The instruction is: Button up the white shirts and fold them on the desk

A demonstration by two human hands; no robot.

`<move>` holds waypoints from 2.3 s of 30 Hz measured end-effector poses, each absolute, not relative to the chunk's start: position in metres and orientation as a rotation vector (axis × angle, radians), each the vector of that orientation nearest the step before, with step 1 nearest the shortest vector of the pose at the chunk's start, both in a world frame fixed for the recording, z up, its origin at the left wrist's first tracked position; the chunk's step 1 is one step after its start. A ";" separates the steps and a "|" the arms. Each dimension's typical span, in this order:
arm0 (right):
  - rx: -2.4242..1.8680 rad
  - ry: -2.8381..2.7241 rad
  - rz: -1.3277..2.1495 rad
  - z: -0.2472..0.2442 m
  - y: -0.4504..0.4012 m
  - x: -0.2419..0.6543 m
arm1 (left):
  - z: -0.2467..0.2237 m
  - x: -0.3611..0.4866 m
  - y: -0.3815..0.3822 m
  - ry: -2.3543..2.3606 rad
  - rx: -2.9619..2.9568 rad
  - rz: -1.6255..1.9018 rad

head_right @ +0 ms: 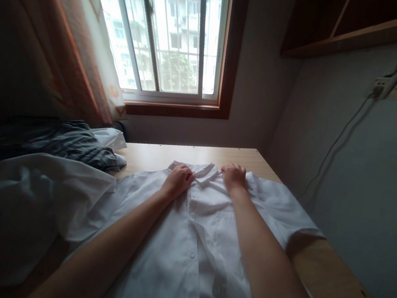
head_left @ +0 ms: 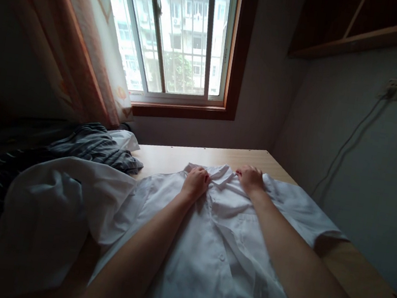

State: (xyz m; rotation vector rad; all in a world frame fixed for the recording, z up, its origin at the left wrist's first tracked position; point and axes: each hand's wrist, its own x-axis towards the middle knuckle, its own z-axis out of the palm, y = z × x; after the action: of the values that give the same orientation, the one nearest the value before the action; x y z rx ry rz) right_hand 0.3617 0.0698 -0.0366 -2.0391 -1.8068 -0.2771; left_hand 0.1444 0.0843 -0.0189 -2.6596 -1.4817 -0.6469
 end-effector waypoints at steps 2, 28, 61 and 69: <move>-2.039 -1.822 -0.296 -0.037 0.070 0.360 | -0.019 0.144 0.084 -1.481 -2.666 -0.653; -2.009 -1.762 -0.298 -0.035 0.068 0.352 | -0.020 0.144 0.082 -1.440 -2.599 -0.674; -2.311 -1.933 -0.433 -0.036 0.046 0.459 | -0.018 0.148 0.076 -1.544 -2.529 -0.660; -2.451 -1.891 -0.446 -0.025 0.047 0.445 | -0.020 0.148 0.076 -1.538 -2.540 -0.673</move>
State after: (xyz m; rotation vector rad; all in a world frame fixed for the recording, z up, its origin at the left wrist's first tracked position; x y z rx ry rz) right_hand 0.4455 0.0474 -0.0250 -2.4509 -1.8914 -0.4458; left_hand 0.1485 0.0760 -0.0199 -2.5395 -1.5384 -0.6728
